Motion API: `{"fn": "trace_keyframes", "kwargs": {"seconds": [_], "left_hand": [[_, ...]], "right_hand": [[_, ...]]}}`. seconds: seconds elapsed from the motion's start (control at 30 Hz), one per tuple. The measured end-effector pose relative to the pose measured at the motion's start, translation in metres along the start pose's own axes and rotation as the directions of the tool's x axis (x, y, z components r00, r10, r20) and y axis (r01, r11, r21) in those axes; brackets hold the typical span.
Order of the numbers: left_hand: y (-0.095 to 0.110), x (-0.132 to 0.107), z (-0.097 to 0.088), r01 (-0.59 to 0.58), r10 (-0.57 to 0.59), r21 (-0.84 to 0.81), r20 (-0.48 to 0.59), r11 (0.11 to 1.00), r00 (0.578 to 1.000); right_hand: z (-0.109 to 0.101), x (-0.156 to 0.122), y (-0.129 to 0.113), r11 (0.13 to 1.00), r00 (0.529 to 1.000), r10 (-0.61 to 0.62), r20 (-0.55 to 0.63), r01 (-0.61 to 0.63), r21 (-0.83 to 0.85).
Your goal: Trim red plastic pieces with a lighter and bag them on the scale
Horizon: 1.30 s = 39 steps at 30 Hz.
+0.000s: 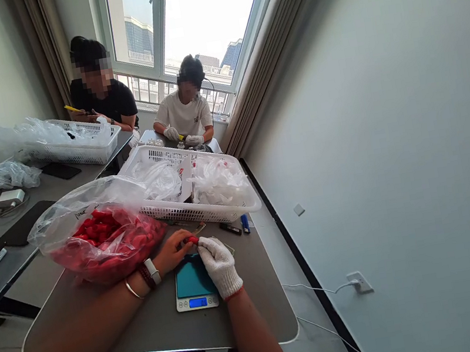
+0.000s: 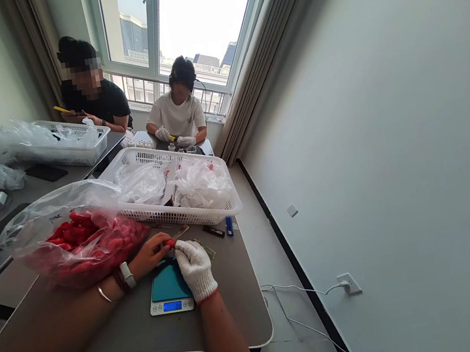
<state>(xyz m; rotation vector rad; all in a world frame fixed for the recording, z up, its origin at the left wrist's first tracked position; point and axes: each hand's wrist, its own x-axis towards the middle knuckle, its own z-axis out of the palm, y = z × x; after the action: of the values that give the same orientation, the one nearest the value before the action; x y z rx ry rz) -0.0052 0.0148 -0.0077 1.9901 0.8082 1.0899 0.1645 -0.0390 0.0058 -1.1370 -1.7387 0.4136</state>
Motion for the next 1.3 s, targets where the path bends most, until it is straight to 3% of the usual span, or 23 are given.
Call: {"fn": "trace_keyframes", "kwargs": {"seconds": [0.2,0.33,0.53,0.7,0.8,0.87,0.97,1.1,1.3], "left_hand": [[-0.004,0.001,0.001,0.039,-0.041,0.065,0.037,0.997,0.998],[-0.003,0.002,0.001,-0.001,0.000,0.062,0.022,0.998,1.000],[0.002,0.001,0.000,-0.089,0.092,0.105,-0.020,0.990,0.996],[-0.003,0.000,0.001,-0.016,0.009,0.092,0.077,0.996,0.997],[-0.006,-0.001,0.002,0.068,-0.077,0.100,0.084,0.993,0.993],[-0.007,0.000,0.004,0.066,-0.077,0.103,0.107,0.993,0.991],[-0.005,0.000,0.004,0.008,-0.020,0.094,0.128,0.996,0.992],[-0.003,0.001,0.003,-0.032,0.030,0.036,0.045,0.999,0.999],[-0.003,-0.001,0.003,-0.036,0.036,0.008,0.047,0.999,0.998]], "right_hand": [[-0.003,0.003,-0.002,0.961,0.984,-0.124,0.129,0.151,-0.230],[-0.004,0.004,-0.003,0.932,0.985,-0.141,0.103,0.167,-0.321],[-0.001,0.000,-0.001,0.996,1.000,-0.015,-0.001,0.015,-0.090],[-0.003,0.001,0.001,0.987,0.998,-0.055,0.038,0.060,-0.152],[-0.005,0.004,0.000,0.972,0.991,-0.105,0.084,0.120,-0.201],[-0.005,0.004,0.000,0.975,0.991,-0.109,0.084,0.123,-0.185],[-0.004,0.001,0.004,0.994,0.999,-0.026,0.027,0.028,-0.103],[-0.001,-0.004,0.014,0.988,0.983,0.151,-0.109,-0.147,0.046],[-0.001,-0.003,0.008,0.997,0.995,0.024,-0.100,-0.016,0.081]]}}
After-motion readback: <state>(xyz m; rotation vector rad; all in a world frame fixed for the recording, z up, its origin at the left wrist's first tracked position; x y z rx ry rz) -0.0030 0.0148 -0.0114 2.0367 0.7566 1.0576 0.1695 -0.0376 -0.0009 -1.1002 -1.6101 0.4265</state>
